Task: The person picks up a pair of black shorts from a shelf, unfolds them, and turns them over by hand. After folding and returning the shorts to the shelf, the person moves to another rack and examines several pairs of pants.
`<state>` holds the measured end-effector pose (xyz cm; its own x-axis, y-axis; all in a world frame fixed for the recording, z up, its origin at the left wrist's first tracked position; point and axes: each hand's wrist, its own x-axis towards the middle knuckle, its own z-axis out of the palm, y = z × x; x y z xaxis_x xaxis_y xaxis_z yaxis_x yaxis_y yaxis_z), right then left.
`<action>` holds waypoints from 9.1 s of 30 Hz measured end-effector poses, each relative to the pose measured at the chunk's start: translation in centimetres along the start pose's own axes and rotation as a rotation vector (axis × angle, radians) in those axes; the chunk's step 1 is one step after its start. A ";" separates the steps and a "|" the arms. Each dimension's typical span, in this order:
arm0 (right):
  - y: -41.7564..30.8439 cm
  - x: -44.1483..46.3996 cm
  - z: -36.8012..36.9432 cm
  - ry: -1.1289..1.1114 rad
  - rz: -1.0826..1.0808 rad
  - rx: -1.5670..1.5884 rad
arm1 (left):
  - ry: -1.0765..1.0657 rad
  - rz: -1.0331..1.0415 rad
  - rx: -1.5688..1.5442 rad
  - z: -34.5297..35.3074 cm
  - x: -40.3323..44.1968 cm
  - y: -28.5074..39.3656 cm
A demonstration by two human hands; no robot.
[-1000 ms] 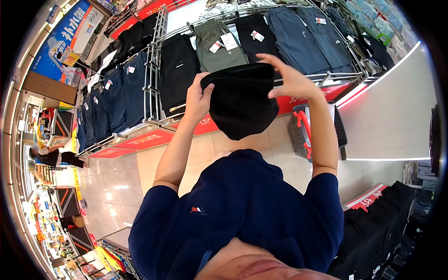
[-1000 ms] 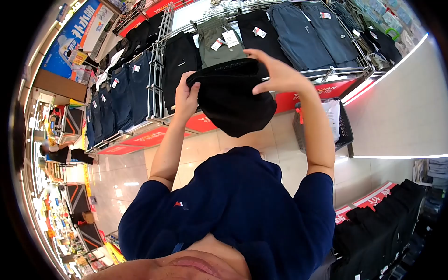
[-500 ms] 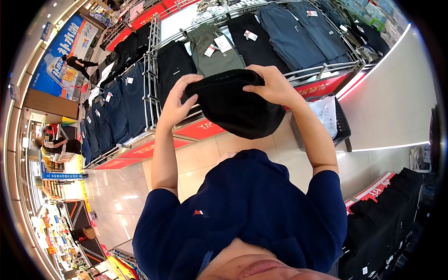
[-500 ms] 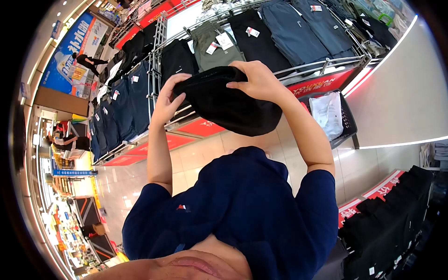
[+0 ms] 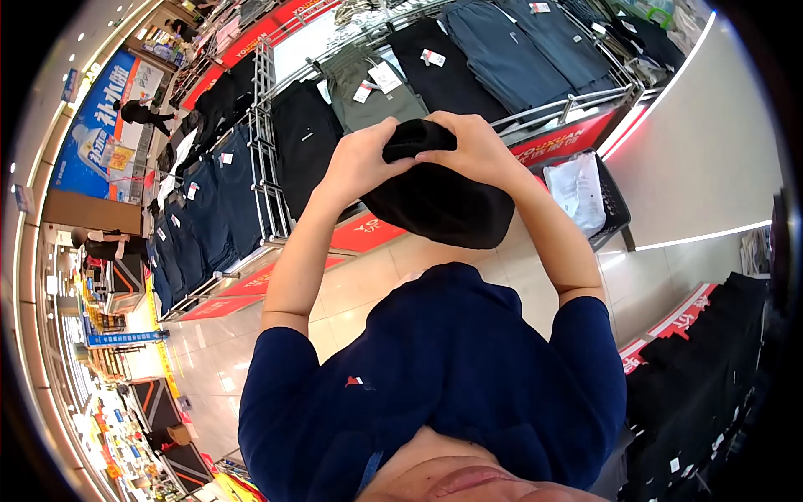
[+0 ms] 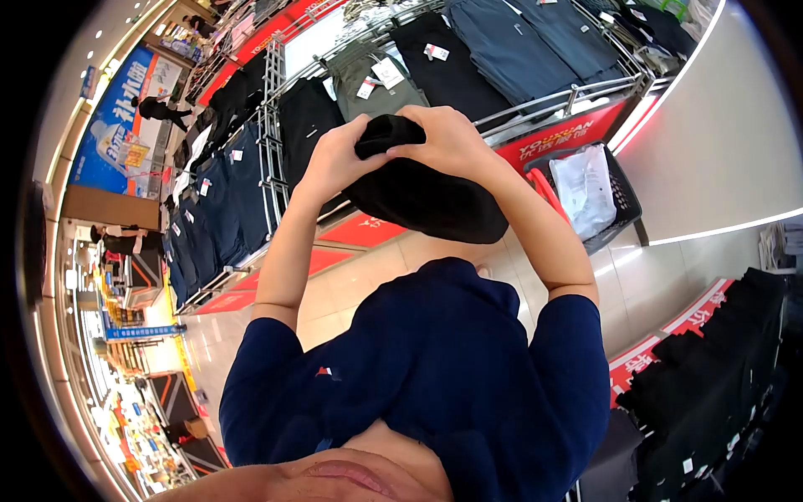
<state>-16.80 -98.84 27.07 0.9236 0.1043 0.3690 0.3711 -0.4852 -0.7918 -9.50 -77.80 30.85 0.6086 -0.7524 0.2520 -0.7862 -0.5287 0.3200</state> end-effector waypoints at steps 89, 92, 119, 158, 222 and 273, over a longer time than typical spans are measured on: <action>-6.0 5.3 -6.9 0.139 -0.179 0.145 | 0.332 -0.246 -1.221 13.1 -5.0 -6.7; -5.2 5.1 -8.3 0.268 -0.138 0.149 | 0.369 -0.321 -1.161 12.6 -4.2 -5.8; 5.9 -2.6 -12.8 0.367 0.034 0.087 | -0.080 -0.275 -1.308 27.6 -6.4 -3.6; 52.9 49.0 -6.3 -0.083 0.665 0.430 | 0.235 -0.772 -1.612 42.2 19.4 -26.0; 50.7 21.9 2.6 0.025 0.558 -0.544 | -0.058 -0.396 0.362 36.7 48.2 -47.5; 39.0 7.4 8.0 -0.447 0.408 -0.728 | -0.130 -0.474 -0.088 27.6 -2.5 -17.3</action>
<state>5.27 -110.06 -5.01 0.9761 0.0570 -0.2096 -0.0005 -0.9644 -0.2643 -0.39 -77.62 -0.53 0.8739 -0.4831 -0.0537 -0.4111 -0.7935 0.4487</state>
